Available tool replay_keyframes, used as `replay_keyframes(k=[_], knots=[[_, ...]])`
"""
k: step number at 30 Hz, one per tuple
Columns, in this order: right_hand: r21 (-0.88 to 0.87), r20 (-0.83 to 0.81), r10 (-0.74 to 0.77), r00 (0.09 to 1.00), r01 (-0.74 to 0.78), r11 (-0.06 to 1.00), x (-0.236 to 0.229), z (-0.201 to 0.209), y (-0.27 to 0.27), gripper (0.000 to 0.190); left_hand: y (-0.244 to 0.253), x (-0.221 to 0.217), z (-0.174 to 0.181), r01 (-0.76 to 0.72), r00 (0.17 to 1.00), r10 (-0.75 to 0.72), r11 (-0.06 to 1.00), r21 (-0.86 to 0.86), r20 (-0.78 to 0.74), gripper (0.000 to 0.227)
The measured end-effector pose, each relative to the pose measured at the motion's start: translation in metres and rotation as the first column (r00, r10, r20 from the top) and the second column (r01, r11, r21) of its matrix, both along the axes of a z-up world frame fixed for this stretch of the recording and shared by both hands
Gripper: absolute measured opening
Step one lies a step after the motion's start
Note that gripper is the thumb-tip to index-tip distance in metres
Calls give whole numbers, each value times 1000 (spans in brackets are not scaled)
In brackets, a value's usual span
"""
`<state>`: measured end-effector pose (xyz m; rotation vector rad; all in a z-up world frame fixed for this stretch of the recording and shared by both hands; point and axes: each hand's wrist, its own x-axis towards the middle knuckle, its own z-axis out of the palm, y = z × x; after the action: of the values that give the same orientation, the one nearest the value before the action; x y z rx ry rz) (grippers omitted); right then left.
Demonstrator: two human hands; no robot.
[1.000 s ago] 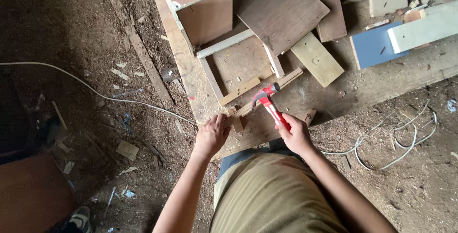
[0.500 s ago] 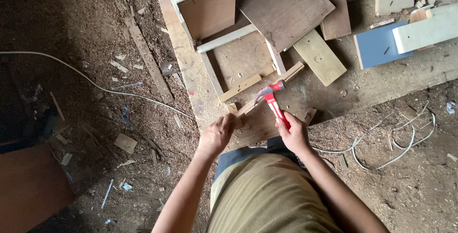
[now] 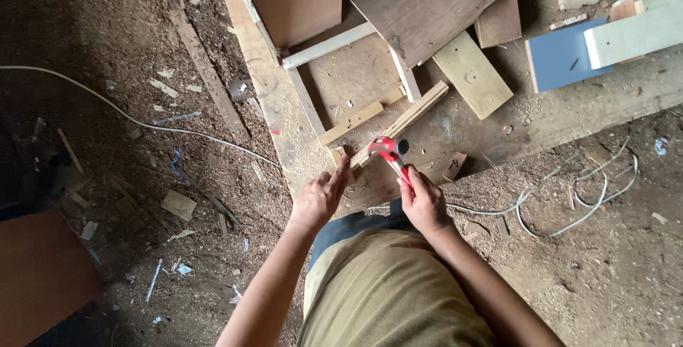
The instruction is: The person handles several small wooden pieces, aligns them, and uses a hammer to tap them into place. They then pick up additional pieces and fit them together to form a small wooden structure.
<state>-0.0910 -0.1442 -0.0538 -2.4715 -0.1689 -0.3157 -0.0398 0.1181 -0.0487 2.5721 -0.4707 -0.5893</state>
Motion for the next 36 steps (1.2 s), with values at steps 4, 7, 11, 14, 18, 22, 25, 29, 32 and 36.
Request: replay_keyframes(k=[4,7,11,14,18,22,25,29,32,36], knots=[[-100,-137,-23,990,10,995,-7,-13,2,29,-3,-1,0,-5,997,5,1000,-5,78,64],[-122,-264,-6,964,-27,992,-13,-22,6,28,1,-4,3,-24,998,24,1000,-1,62,63],[-213,-299,-21,954,-45,976,-9,-33,3,31,-4,4,6,3,1000,-3,999,53,-2,62],[-190,-399,-31,916,-49,981,-11,-41,7,33,-2,4,6,1,997,5,998,69,-77,61],[16,-509,22,860,-16,1000,-9,-39,-1,21,-2,3,4,30,998,-27,998,58,-65,64],[93,-313,30,949,-1,996,0,-17,-13,19,1,0,3,6,1000,-6,999,34,-8,62],[19,-274,-61,960,69,997,7,-3,-19,20,-1,-6,3,-18,999,19,999,-28,26,61],[-34,-263,-75,962,68,997,21,3,-14,18,1,-2,7,-15,1000,14,999,35,12,60],[-59,-276,-53,960,38,998,15,-3,-16,18,-2,-6,7,-17,998,14,999,37,61,62],[-113,-170,-13,985,-6,994,5,-29,-23,23,-5,-7,1,-1,999,-3,996,92,41,62]])
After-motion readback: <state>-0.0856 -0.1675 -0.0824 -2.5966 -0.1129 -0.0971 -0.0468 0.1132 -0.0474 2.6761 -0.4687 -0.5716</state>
